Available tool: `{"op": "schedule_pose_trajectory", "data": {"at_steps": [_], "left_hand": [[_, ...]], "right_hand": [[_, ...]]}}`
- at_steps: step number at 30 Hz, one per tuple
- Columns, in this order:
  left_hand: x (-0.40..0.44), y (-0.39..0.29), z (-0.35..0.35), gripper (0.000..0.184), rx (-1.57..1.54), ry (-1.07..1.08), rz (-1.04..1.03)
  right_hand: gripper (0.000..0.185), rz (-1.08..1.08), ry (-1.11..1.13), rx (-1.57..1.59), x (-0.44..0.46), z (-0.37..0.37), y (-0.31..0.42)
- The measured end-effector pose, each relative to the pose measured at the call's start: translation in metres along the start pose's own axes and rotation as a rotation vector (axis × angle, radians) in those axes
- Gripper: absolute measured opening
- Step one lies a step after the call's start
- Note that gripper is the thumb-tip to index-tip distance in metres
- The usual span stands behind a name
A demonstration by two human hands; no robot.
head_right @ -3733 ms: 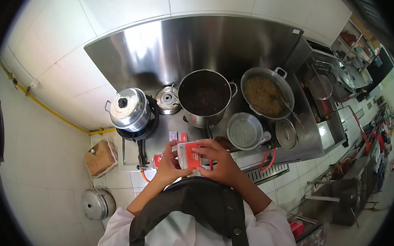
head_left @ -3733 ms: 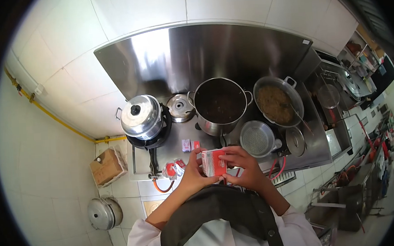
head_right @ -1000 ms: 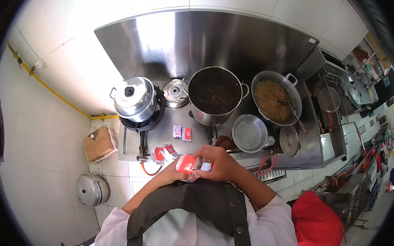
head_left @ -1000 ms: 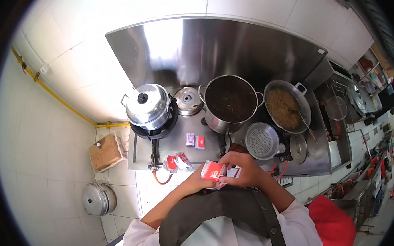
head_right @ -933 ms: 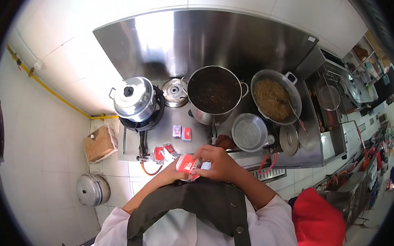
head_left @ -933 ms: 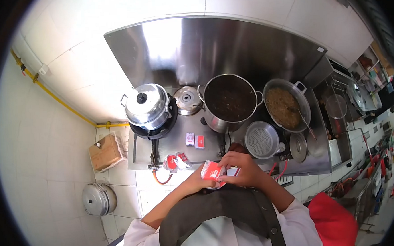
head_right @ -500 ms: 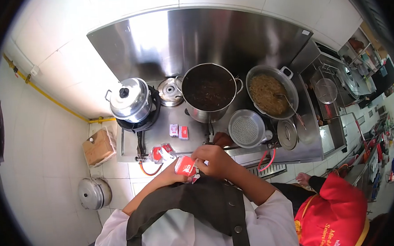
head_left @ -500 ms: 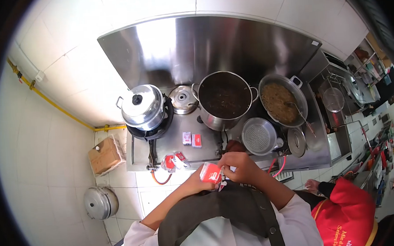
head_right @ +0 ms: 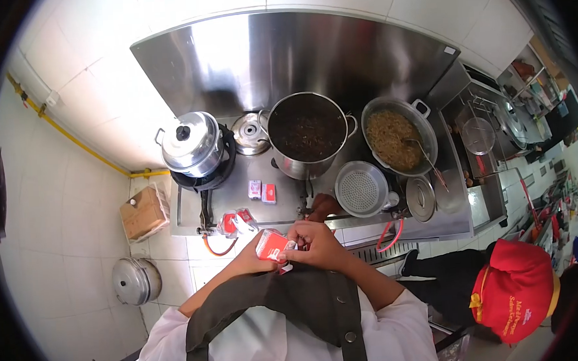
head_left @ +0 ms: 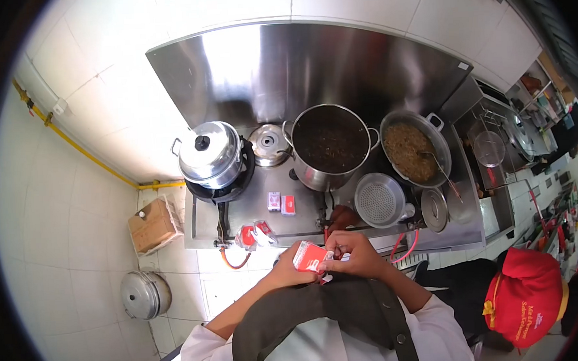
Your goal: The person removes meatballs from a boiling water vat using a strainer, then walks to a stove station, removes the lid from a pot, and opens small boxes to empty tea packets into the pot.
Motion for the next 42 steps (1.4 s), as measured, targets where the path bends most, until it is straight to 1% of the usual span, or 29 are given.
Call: {"op": "schedule_pose_trajectory", "data": {"at_steps": [3, 6, 9, 12, 15, 17, 18, 21, 24, 25, 27, 28, 30, 32, 33, 35, 36, 37, 40, 41, 42], "left_hand": [[-0.004, -0.002, -0.006, 0.059, -0.061, -0.066, 0.018], [-0.005, -0.006, -0.007, 0.056, -0.109, -0.063, 0.050], [-0.003, -0.006, -0.006, 0.055, -0.060, -0.091, 0.064], [-0.003, -0.008, -0.006, 0.055, -0.118, -0.104, 0.057], [-0.001, -0.008, -0.004, 0.056, -0.101, -0.097, 0.036], [0.013, 0.032, 0.003, 0.057, -0.116, -0.139, -0.015], [0.016, 0.029, 0.003, 0.058, -0.124, -0.161, -0.041], [0.009, 0.015, 0.004, 0.060, -0.011, -0.160, -0.019], [0.010, 0.008, 0.005, 0.060, -0.163, -0.089, -0.104], [0.010, 0.013, 0.008, 0.059, -0.220, -0.084, -0.137], [0.011, 0.019, 0.014, 0.058, -0.396, -0.041, -0.011], [0.012, 0.021, 0.014, 0.058, -0.484, -0.017, 0.054], [0.013, 0.022, 0.013, 0.056, -0.575, -0.013, 0.055], [0.013, 0.022, 0.011, 0.055, -0.665, -0.010, 0.056], [0.012, 0.017, 0.009, 0.054, -0.704, -0.076, 0.039], [0.009, 0.005, 0.000, 0.053, -0.782, -0.211, 0.002], [0.010, 0.005, -0.001, 0.052, -0.813, -0.233, -0.024], [0.010, 0.005, 0.001, 0.051, -0.843, -0.262, -0.053], [0.006, 0.016, 0.024, 0.043, -1.007, -0.415, -0.094], [0.005, 0.023, 0.035, 0.041, -1.076, -0.473, -0.101], [0.002, 0.032, 0.049, 0.035, -1.087, -0.660, -0.138]], "right_hand": [[0.022, 0.068, -0.065, -0.071, -0.002, -0.002, 0.004], [0.017, 0.228, -0.066, -0.125, -0.002, -0.002, 0.011], [0.012, 0.352, -0.054, -0.200, -0.003, -0.003, 0.011], [0.010, 0.385, -0.047, -0.284, -0.003, -0.002, 0.012], [0.011, 0.343, -0.040, -0.300, -0.003, 0.000, 0.011], [0.010, 0.415, 0.024, -0.286, -0.002, -0.001, 0.016], [0.010, 0.451, 0.057, -0.279, -0.002, -0.001, 0.019], [0.008, 0.438, -0.026, -0.295, 0.000, -0.001, 0.027], [0.007, 0.136, -0.012, 0.111, -0.003, 0.003, 0.010], [0.007, 0.062, -0.059, 0.262, -0.001, 0.004, 0.009], [0.010, -0.099, -0.158, 0.565, 0.000, 0.004, 0.006], [0.014, -0.102, -0.153, 0.601, 0.002, 0.004, 0.000], [0.021, -0.106, -0.142, 0.672, 0.008, 0.006, -0.012], [0.021, -0.128, -0.130, 0.509, 0.013, 0.004, -0.010], [0.022, -0.137, -0.124, 0.429, 0.016, 0.002, -0.007], [0.021, -0.040, -0.121, 0.126, 0.020, -0.009, 0.007], [0.020, 0.010, -0.117, -0.025, 0.021, -0.012, 0.011], [0.020, -0.026, -0.129, -0.004, 0.023, -0.015, 0.005], [0.022, -0.266, -0.141, 0.550, 0.036, -0.015, -0.036], [0.015, -0.280, -0.061, 0.784, 0.043, -0.017, -0.065], [0.014, -0.328, -0.057, 0.726, 0.052, -0.027, -0.092]]}}
Point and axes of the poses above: each hand's wrist, its own x-axis towards the middle knuckle, its own z-axis out of the back of the hand, y = z × x, the point moved 2 cm from there along x, towards the middle knuckle, and after that the axes turned 6 degrees about -x, right-handed, at the moved point
